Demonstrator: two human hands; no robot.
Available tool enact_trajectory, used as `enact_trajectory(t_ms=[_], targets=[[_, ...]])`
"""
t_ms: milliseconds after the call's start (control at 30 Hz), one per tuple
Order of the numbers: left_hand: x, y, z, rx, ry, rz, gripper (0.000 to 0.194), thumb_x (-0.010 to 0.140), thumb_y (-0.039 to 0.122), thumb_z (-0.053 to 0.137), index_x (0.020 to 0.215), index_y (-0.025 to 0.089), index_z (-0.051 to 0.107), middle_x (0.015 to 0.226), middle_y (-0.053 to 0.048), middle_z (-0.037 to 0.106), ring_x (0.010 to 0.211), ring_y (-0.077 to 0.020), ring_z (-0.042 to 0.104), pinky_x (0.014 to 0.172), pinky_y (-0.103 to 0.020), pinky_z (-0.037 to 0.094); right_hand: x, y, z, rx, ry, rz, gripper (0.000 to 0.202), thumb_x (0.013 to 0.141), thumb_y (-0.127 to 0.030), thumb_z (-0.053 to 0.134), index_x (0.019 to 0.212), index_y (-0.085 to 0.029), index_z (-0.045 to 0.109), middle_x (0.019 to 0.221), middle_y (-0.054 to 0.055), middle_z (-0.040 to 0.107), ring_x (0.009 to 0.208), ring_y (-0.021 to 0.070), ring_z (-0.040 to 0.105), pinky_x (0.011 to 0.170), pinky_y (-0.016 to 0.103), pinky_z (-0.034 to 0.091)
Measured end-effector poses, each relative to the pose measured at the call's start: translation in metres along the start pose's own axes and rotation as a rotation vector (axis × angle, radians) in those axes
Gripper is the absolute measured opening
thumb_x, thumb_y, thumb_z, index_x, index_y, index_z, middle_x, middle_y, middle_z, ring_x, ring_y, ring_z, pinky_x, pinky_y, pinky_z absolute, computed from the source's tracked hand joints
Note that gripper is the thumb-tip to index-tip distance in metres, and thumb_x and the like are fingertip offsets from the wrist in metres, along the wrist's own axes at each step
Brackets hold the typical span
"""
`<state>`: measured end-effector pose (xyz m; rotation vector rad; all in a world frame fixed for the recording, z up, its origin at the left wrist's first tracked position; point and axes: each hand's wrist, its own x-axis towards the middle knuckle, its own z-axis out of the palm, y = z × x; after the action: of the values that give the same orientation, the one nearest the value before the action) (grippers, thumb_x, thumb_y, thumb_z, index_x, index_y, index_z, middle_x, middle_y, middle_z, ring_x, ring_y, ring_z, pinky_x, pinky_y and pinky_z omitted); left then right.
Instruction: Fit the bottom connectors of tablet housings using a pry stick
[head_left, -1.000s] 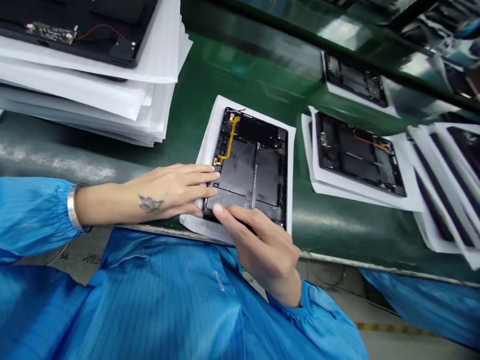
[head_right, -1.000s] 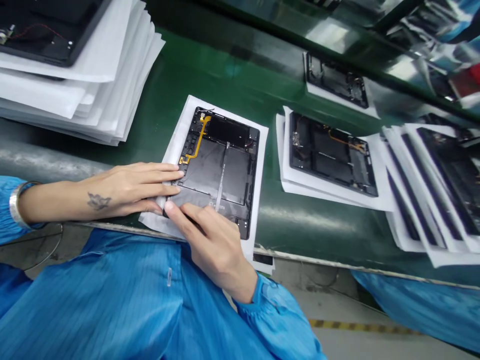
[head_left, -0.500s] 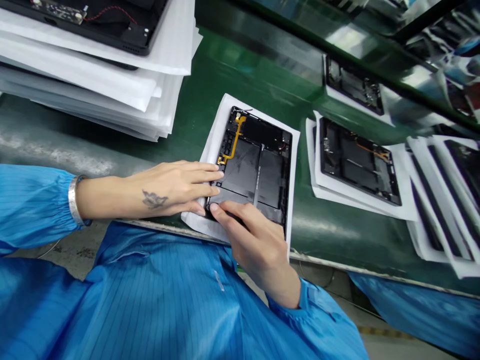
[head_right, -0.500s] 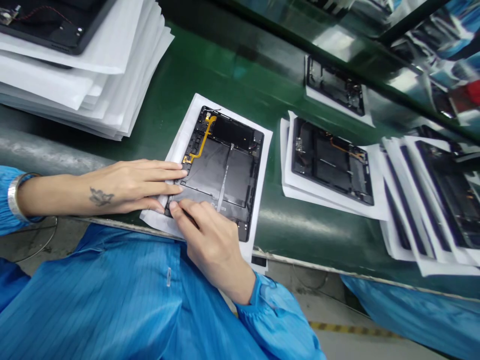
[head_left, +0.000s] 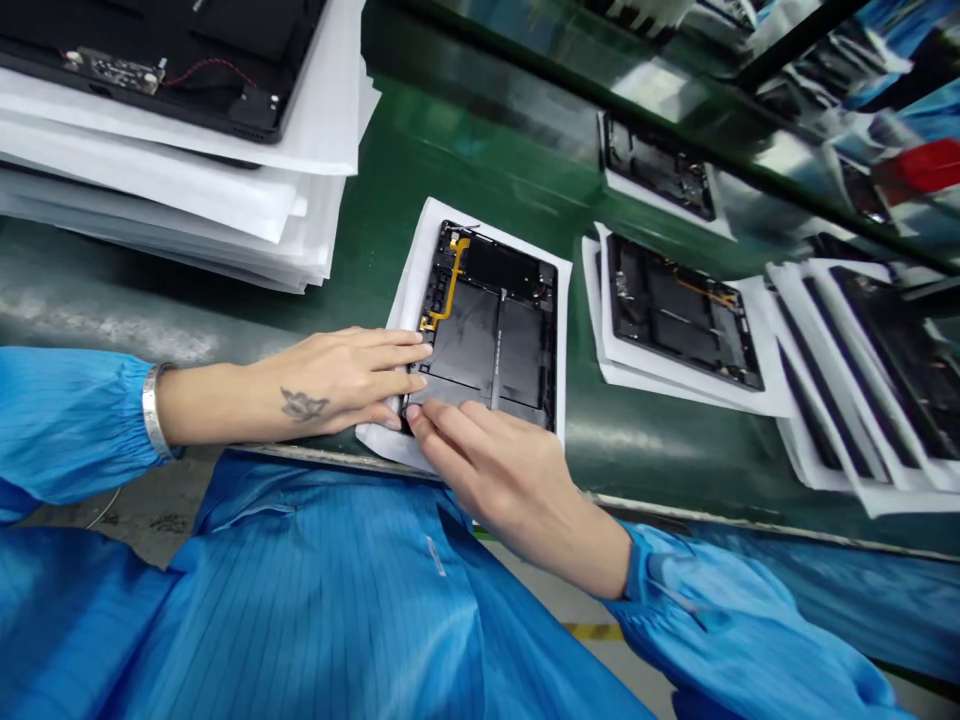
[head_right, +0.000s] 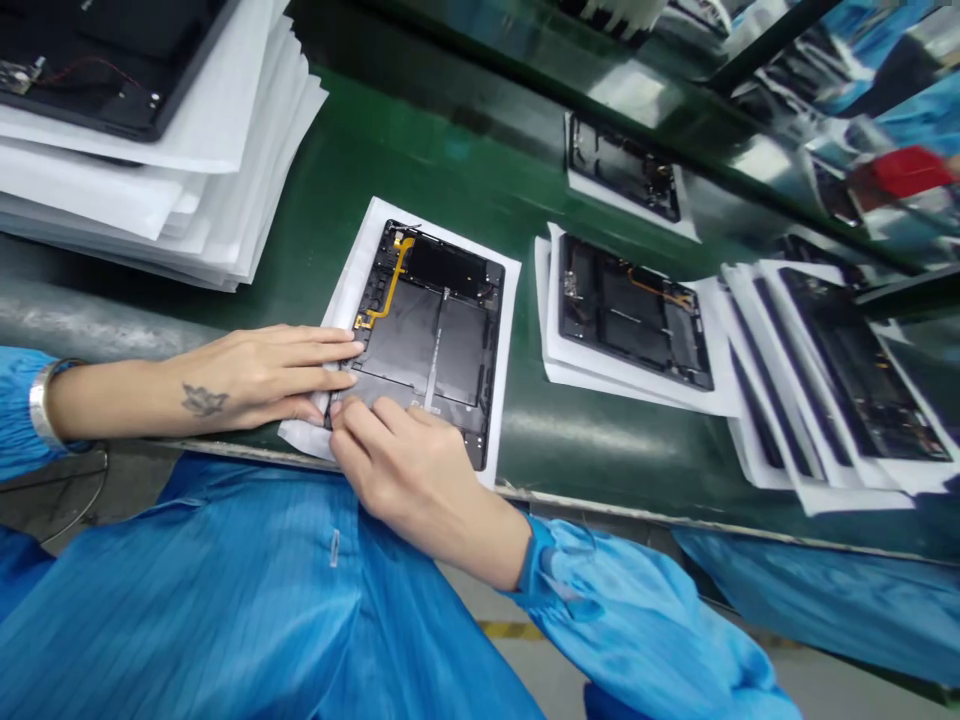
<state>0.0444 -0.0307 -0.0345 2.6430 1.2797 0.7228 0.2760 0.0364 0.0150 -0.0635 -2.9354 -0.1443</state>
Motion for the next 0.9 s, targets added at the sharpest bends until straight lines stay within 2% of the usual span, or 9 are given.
enact_trajectory(t_ms=[233,333,400,500,600,667,733,833,900], targets=[[0.003,0.002,-0.002,0.070,-0.019,0.014,0.039,0.105,0.035,0.043,0.129,0.011,0.061,0.143,-0.017,0.058,0.138,-0.0304,0.052,0.108,-0.045,0.053,0.003,-0.004,0.006,-0.043,0.013,0.011,0.027,0.101,-0.014,0.047,0.085,-0.018,0.068,0.081,0.002,0.069,0.069,0.0142,0.051,0.057,0.030,0.034],[0.000,0.003,-0.007,0.089,-0.018,0.010,0.040,0.105,0.036,0.043,0.133,0.012,0.058,0.146,-0.017,0.055,0.138,-0.0290,0.052,0.109,-0.044,0.052,-0.004,0.000,0.010,-0.020,0.102,0.031,0.023,0.101,-0.012,0.047,0.098,-0.017,0.070,0.092,0.003,0.073,0.074,0.0141,0.055,0.060,0.030,0.036],[-0.004,0.003,-0.011,0.130,-0.008,-0.013,0.042,0.105,0.036,0.045,0.138,0.013,0.054,0.149,-0.018,0.051,0.140,-0.0289,0.049,0.111,-0.045,0.050,-0.014,-0.001,0.012,0.004,0.233,0.135,0.022,0.098,-0.013,0.054,0.114,-0.018,0.068,0.094,0.004,0.073,0.074,0.0147,0.057,0.062,0.030,0.038],[-0.011,0.007,-0.018,0.211,0.046,-0.045,0.040,0.103,0.031,0.049,0.137,0.011,0.055,0.144,-0.019,0.056,0.133,-0.0287,0.056,0.107,-0.044,0.052,-0.028,-0.008,0.008,0.173,0.509,0.454,0.041,0.095,-0.016,0.061,0.135,-0.025,0.061,0.078,0.000,0.068,0.063,0.0144,0.053,0.060,0.031,0.039],[-0.015,0.014,-0.023,0.268,0.064,0.015,0.029,0.102,0.019,0.048,0.127,0.010,0.060,0.133,-0.016,0.065,0.122,-0.0249,0.064,0.100,-0.037,0.057,-0.037,-0.017,0.005,0.430,0.692,0.684,0.032,0.104,-0.032,0.047,0.128,-0.030,0.068,0.078,0.002,0.064,0.070,0.0170,0.057,0.065,0.033,0.045],[-0.014,0.019,-0.023,0.301,0.047,0.083,0.029,0.102,0.012,0.045,0.124,0.009,0.062,0.131,-0.015,0.067,0.122,-0.0241,0.064,0.099,-0.035,0.056,-0.040,-0.022,0.007,0.506,0.681,0.666,0.043,0.106,-0.042,0.035,0.114,-0.027,0.074,0.082,0.006,0.064,0.079,0.0197,0.058,0.070,0.036,0.047],[-0.012,0.023,-0.021,0.319,0.021,0.135,0.031,0.102,0.009,0.041,0.124,0.008,0.063,0.132,-0.016,0.066,0.123,-0.0241,0.064,0.100,-0.035,0.056,-0.042,-0.027,0.015,0.565,0.650,0.551,0.043,0.105,-0.043,0.038,0.108,-0.022,0.075,0.081,0.007,0.065,0.077,0.0195,0.058,0.069,0.037,0.047],[-0.009,0.025,-0.018,0.337,-0.016,0.169,0.034,0.103,0.009,0.037,0.124,0.008,0.064,0.132,-0.017,0.066,0.121,-0.0233,0.065,0.098,-0.035,0.057,-0.044,-0.034,0.033,0.556,0.647,0.358,0.024,0.099,-0.027,0.057,0.117,-0.015,0.069,0.084,0.008,0.068,0.076,0.0190,0.061,0.069,0.036,0.051],[-0.008,0.026,-0.017,0.348,-0.015,0.176,0.035,0.103,0.009,0.036,0.123,0.007,0.065,0.129,-0.017,0.068,0.119,-0.0232,0.066,0.096,-0.034,0.058,-0.046,-0.038,0.043,0.446,0.606,0.295,0.029,0.093,-0.015,0.063,0.122,-0.012,0.065,0.088,0.009,0.069,0.083,0.0208,0.063,0.073,0.037,0.054]])
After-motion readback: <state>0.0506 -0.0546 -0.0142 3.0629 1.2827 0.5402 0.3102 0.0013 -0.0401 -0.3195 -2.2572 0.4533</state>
